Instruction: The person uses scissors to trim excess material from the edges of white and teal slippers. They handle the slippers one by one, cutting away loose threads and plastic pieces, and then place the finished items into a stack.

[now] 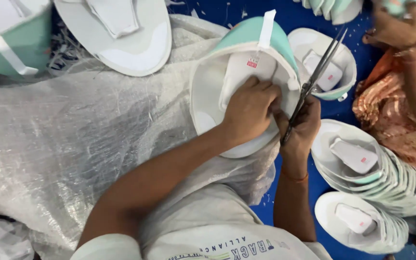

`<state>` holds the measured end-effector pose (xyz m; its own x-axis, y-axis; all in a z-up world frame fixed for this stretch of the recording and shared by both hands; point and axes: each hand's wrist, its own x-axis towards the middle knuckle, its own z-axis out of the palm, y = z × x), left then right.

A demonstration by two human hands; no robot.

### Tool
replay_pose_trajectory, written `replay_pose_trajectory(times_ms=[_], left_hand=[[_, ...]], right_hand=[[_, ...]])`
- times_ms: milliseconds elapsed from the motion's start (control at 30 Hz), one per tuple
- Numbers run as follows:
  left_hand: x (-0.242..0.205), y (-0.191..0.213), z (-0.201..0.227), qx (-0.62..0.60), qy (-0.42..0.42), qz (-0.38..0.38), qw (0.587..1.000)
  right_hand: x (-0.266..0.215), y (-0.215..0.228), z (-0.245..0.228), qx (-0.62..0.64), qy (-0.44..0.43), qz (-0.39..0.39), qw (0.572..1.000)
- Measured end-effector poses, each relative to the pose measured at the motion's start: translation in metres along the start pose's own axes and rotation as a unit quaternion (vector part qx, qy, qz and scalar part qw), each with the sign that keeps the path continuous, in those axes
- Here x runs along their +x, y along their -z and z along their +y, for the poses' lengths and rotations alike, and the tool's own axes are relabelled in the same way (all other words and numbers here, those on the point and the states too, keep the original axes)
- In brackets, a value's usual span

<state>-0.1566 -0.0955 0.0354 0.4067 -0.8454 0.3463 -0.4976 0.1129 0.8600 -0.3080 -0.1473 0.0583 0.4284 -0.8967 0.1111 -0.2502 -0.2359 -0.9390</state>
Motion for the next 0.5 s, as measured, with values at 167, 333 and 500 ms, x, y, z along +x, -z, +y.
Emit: replay_pose_trajectory(times_ms=[167,333,500], left_hand=[[-0.015,0.083,-0.036,-0.346,0.158,-0.126,0.916],[0.006,0.211,-0.055,-0.096,0.029,0.115,0.988],[0.003,0.233,-0.048,-0.469,0.194,0.041,0.861]], right_hand=[[0.016,-0.008,-0.045,0.127,-0.035,0.015,0.991],[0.032,-0.026,-0.095,0.227,-0.109,-0.058,0.966],[0.018,-0.104,-0.148,0.308,-0.199,-0.178,0.913]])
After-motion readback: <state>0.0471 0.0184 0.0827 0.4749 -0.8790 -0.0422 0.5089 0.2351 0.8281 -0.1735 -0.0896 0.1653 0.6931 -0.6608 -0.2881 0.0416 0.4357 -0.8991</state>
